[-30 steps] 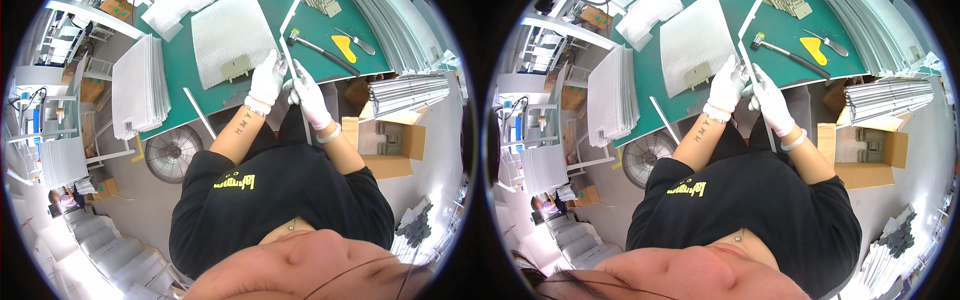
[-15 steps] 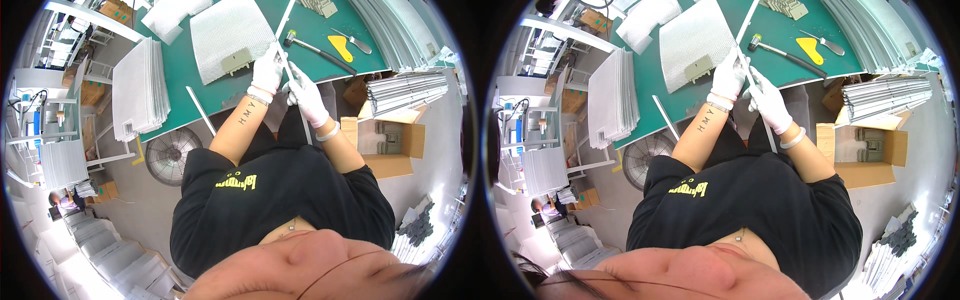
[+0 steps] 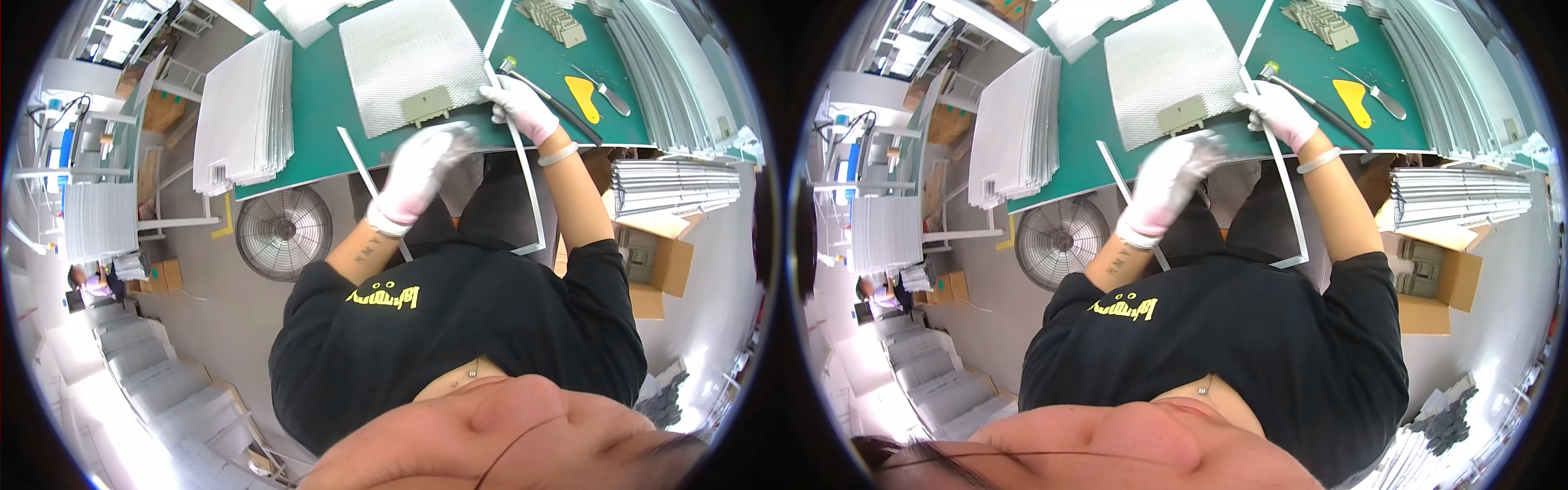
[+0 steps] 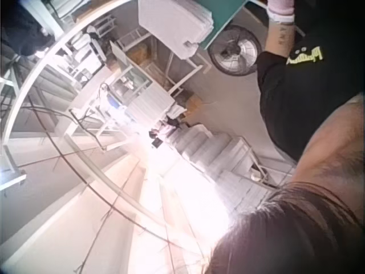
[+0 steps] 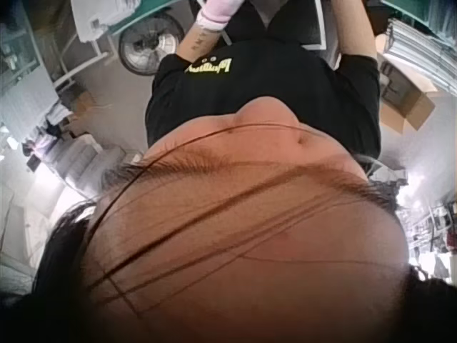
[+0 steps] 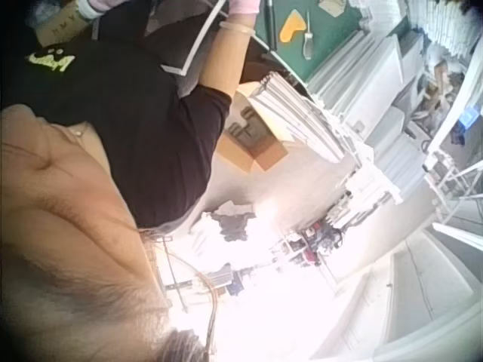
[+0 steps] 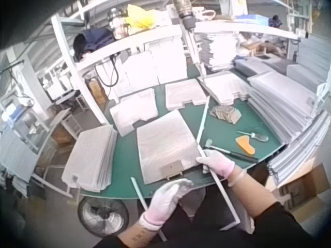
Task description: The person assembles air filters by placing a mesh sheet onto a green workbench, positioning a plastic frame over it, and securing the assembly with a power drill. The person repeats this process for multiple units, stacking the finished filters on the table.
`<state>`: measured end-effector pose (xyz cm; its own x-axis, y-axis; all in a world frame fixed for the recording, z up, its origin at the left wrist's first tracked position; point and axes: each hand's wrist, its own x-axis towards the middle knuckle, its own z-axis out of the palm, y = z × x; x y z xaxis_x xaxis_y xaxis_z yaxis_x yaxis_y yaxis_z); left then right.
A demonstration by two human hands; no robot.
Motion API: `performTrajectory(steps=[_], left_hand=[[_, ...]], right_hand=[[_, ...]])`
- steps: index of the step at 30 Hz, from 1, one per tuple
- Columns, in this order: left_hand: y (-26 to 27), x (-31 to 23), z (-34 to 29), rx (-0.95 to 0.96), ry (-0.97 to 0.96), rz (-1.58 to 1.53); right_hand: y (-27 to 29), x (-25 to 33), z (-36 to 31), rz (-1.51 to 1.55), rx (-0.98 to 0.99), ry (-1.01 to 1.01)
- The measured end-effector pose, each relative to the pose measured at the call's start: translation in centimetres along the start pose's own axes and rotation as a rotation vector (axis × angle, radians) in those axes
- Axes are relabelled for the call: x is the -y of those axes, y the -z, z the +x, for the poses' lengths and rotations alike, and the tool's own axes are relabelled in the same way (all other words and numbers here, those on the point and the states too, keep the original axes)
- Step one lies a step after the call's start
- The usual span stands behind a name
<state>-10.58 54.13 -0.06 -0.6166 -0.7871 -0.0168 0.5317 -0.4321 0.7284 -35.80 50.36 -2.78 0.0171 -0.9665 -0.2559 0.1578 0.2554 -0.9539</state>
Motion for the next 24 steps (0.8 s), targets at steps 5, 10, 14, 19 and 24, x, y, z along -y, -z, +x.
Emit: performTrajectory(steps=[5, 10, 14, 19, 24], left_hand=[[17.7, -6.8, 0.6, -0.448, -0.463, 1.593], [10.8, -8.8, 1.2, -0.09, -0.034, 0.18], [9.1, -8.5, 1.2, -0.081, -0.087, 0.328], [5.2, -8.6, 1.1, -0.211, -0.133, 0.531], [2.3, -6.9, -0.6, -0.151, -0.405, 0.612]], right_hand=[[-1.0, 0.7, 0.3, 0.302, 0.118, 0.041], [-1.2, 0.2, -0.9, 0.133, 0.057, 0.031], [-0.3, 0.8, -3.3, 0.193, 0.021, 0.179], [1.1, 1.9, -6.3, 0.159, -0.078, 0.27], [1.1, 3.0, -8.4, 0.062, -0.107, 0.34]])
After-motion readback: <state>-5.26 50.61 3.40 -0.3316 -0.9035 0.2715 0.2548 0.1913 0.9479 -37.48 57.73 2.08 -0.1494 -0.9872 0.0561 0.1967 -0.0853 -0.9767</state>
